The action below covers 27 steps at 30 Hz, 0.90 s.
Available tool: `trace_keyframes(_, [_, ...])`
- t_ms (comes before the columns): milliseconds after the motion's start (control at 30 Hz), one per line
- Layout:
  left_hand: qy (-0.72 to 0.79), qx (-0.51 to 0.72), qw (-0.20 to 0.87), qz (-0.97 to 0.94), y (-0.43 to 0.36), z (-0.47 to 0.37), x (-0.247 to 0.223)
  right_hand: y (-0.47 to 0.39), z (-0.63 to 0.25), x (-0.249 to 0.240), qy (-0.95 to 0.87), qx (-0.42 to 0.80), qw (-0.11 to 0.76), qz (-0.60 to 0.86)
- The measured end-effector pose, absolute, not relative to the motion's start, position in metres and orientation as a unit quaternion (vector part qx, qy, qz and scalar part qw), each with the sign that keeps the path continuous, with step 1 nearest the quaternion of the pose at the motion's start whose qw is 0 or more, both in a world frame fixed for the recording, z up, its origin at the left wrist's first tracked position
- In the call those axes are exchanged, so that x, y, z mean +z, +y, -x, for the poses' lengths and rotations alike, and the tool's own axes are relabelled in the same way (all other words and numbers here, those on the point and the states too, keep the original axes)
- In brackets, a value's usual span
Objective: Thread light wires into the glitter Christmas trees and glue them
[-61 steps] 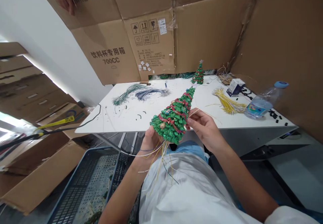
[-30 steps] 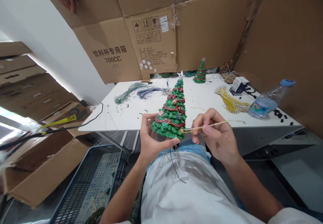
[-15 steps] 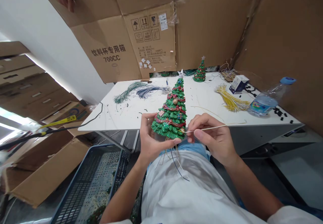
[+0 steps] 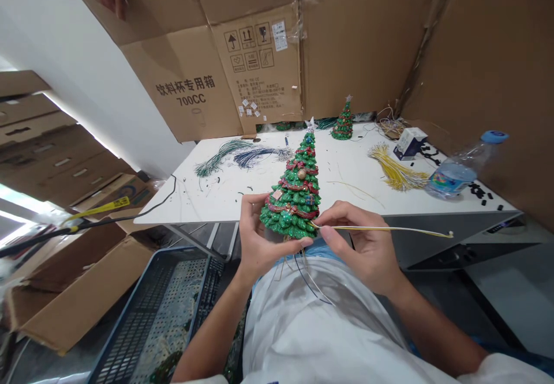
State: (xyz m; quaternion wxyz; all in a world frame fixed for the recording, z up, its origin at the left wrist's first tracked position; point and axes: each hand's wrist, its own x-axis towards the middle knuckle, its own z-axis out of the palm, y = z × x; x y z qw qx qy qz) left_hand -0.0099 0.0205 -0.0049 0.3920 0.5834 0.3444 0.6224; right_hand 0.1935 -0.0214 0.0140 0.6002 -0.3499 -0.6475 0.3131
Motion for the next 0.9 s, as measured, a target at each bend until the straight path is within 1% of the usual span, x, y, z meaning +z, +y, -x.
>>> trace_keyframes(233, [0.347,0.631,0.370,-0.587,0.0207,0.0092,-0.0060,-0.0220,-0.1882,0.0143,-0.668,0.210,0.614,0.364])
trace_keyframes(400, [0.346,0.633,0.365,-0.588,0.0206,0.0079,-0.0049,-0.0227,-0.1861,0.0162,-0.690,0.148,0.626,0.331])
trace_keyframes(733, [0.348,0.643,0.333,-0.596,0.0220,0.0085,-0.0036,-0.0201,-0.1877,0.0166,-0.695,0.108,0.621,0.347])
trace_keyframes(900, [0.345,0.649,0.322,-0.597,0.0230,0.0088,-0.0048,-0.0188,-0.1879,0.0172,-0.712,0.047,0.610,0.345])
